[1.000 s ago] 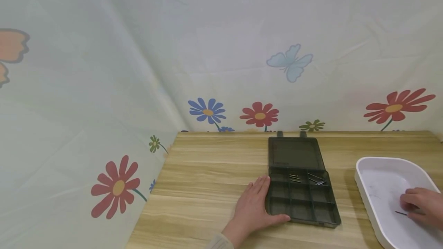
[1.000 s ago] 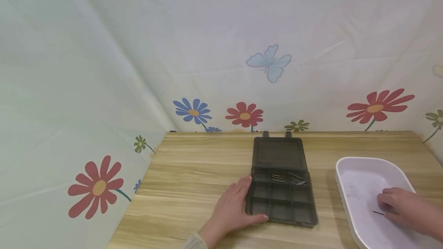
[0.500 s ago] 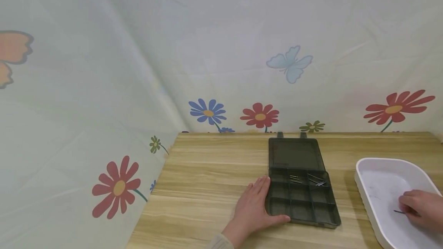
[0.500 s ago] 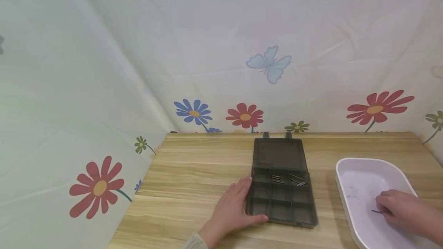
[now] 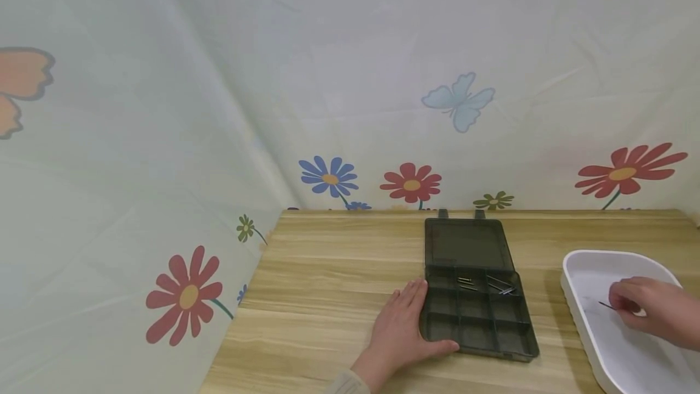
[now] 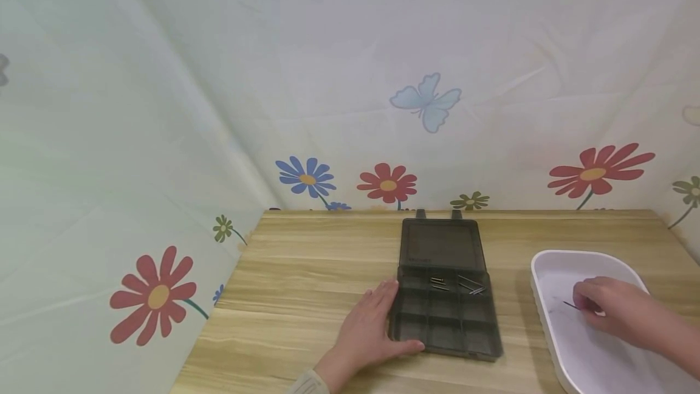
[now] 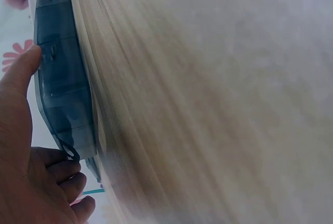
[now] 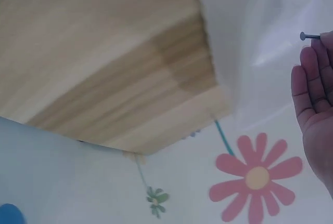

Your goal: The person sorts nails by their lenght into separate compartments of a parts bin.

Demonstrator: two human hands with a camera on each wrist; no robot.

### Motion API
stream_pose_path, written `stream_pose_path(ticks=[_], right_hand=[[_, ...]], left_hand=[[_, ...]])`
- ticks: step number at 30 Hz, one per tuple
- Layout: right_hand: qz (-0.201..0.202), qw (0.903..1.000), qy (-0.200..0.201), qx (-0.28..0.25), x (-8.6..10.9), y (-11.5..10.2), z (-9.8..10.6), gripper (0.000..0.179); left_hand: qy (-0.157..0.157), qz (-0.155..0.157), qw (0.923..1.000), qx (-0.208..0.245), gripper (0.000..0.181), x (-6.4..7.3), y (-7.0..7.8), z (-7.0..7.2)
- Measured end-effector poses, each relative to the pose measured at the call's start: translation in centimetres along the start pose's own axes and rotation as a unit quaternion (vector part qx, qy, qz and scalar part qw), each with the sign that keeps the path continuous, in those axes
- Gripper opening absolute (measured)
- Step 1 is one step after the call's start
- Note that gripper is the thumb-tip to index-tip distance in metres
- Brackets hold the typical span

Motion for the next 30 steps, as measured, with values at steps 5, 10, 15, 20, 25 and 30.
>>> stream_pose_path(ticks=[5,10,15,20,25,30], right_hand=[[0.068,0.9963,0.053,0.001,-1.5,-2.5,2.3,0.033],[0.157,0.9804,0.119,0.003,-2.3,-5.8,4.0,0.040],[0.155,0.9837,0.088,-0.023,-4.4,-7.9,4.5,0.035],[0.203,0.9732,0.098,-0.043,-6.0,-10.5,4.8,0.038],[0.230,0.9667,0.100,-0.051,-7.5,-12.2,4.5,0.036],[0.233,0.9673,0.087,-0.052,-8.7,-13.3,3.7,0.032]], left_hand=[[-0.004,0.003,1.0000,0.001,0.121,0.0,-0.1,0.0],[-0.002,0.002,1.0000,-0.002,0.121,0.0,-0.1,0.0],[-0.004,0.002,1.0000,-0.003,0.121,0.0,-0.1,0.1],[-0.002,0.002,1.0000,-0.007,0.121,0.1,0.0,0.1],[0.005,0.000,0.9999,-0.012,0.121,0.1,0.1,0.3],[0.006,-0.002,0.9998,-0.020,0.121,0.1,0.1,0.3]])
Point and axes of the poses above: each hand's wrist, its own x-axis away from the middle knuckle, its own z-axis out of the back of the hand, y = z × x, the point moved 10 cm from there along -x, towards the middle knuckle, and after that the axes turned 5 degrees about -x, right-handed, at the moved point
